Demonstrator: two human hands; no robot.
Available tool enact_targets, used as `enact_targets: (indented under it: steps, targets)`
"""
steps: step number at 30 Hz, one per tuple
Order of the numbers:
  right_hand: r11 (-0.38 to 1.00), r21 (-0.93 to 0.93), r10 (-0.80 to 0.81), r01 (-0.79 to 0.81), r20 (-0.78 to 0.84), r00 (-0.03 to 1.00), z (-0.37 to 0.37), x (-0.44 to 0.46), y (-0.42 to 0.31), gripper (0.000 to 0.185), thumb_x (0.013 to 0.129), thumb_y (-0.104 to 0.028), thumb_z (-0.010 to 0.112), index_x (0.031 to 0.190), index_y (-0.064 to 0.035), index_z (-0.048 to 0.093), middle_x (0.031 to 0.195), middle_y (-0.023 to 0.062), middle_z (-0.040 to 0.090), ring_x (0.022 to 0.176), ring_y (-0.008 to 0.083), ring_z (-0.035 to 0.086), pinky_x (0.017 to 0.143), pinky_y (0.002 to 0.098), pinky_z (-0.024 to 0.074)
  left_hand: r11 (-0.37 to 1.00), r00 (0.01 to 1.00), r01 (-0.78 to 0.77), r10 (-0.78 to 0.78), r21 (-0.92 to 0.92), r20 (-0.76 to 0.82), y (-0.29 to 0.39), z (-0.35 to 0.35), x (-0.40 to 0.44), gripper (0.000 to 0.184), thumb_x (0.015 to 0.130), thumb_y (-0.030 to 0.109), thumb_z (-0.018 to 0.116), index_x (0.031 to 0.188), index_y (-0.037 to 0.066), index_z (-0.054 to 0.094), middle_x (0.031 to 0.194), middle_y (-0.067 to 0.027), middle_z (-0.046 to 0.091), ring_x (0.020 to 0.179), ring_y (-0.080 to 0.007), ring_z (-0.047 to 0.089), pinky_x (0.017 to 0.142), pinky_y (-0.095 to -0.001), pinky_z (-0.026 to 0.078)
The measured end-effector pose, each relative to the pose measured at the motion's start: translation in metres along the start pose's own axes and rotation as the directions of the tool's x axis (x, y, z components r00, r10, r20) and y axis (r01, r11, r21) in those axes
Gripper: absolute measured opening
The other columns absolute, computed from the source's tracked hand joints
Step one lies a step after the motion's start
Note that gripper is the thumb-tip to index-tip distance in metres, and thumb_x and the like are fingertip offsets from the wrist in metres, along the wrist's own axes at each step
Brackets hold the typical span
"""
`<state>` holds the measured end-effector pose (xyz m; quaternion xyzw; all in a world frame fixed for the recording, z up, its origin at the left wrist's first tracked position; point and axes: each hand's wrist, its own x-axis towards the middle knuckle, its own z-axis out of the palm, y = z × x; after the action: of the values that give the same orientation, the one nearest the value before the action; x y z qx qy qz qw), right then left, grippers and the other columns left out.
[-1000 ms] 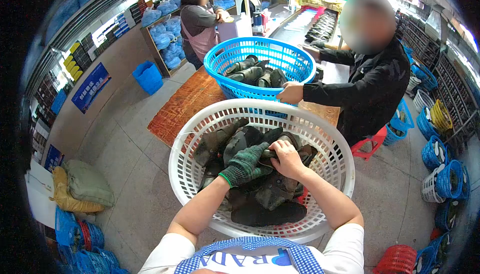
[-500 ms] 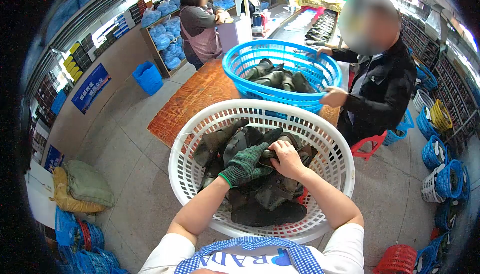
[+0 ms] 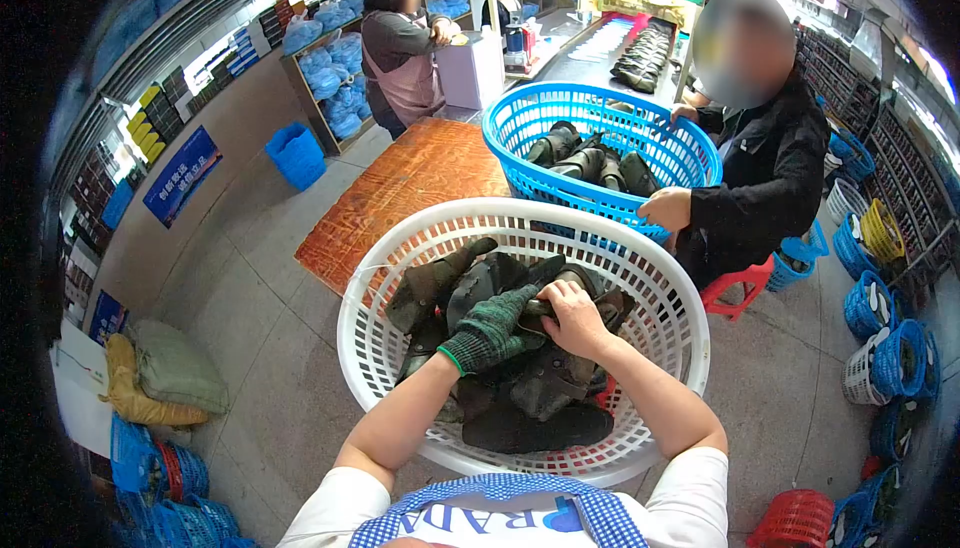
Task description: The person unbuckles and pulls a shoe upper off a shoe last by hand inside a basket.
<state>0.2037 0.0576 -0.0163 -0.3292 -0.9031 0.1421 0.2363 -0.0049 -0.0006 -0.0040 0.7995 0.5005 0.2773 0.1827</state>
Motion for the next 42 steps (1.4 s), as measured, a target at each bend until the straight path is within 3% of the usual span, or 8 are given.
enact_targets:
  steps: [12, 24, 30, 42]
  targets:
    - [1.000, 0.025, 0.003, -0.003, -0.005, 1.000, 0.000, 0.001, -0.001, 0.038, 0.079, -0.008, 0.074, 0.113, -0.0041, 0.057, 0.114, 0.0155, 0.058, 0.113, 0.0372, 0.054, 0.099, 0.0469, 0.0463, 0.993, 0.990, 0.105, -0.109, 0.048, 0.092, 0.008, -0.006, 0.002, 0.084, 0.081, 0.048, 0.078, 0.145, 0.004, 0.046, 0.128, -0.0220, 0.063, 0.118, -0.0396, 0.061, 0.102, -0.0475, 0.048]
    - [1.000, 0.018, -0.011, 0.012, -0.018, 1.000, 0.003, 0.001, 0.000, 0.040, 0.078, -0.008, 0.074, 0.114, -0.0054, 0.057, 0.112, 0.0154, 0.057, 0.111, 0.0368, 0.055, 0.098, 0.0476, 0.0463, 0.999, 0.999, 0.027, -0.027, 0.041, 0.022, -0.003, 0.002, 0.001, 0.083, 0.081, 0.045, 0.079, 0.145, 0.003, 0.046, 0.134, -0.0222, 0.060, 0.119, -0.0387, 0.060, 0.102, -0.0466, 0.048]
    - [1.000, 0.021, -0.011, 0.011, -0.022, 1.000, 0.002, 0.001, -0.001, 0.039, 0.078, -0.008, 0.074, 0.113, -0.0056, 0.057, 0.112, 0.0154, 0.057, 0.112, 0.0366, 0.055, 0.097, 0.0475, 0.0464, 0.996, 0.994, 0.088, -0.090, 0.033, 0.063, 0.002, -0.002, 0.003, 0.083, 0.080, 0.044, 0.079, 0.145, 0.004, 0.046, 0.132, -0.0223, 0.061, 0.118, -0.0393, 0.061, 0.101, -0.0467, 0.049]
    - [1.000, 0.028, -0.009, 0.010, -0.024, 1.000, 0.003, 0.000, 0.000, 0.038, 0.079, -0.009, 0.073, 0.113, -0.0058, 0.057, 0.111, 0.0149, 0.056, 0.111, 0.0363, 0.054, 0.097, 0.0467, 0.0458, 0.998, 0.998, 0.044, -0.045, 0.038, 0.034, -0.002, 0.003, 0.002, 0.084, 0.079, 0.047, 0.079, 0.144, 0.004, 0.048, 0.132, -0.0226, 0.061, 0.118, -0.0395, 0.061, 0.101, -0.0472, 0.048]
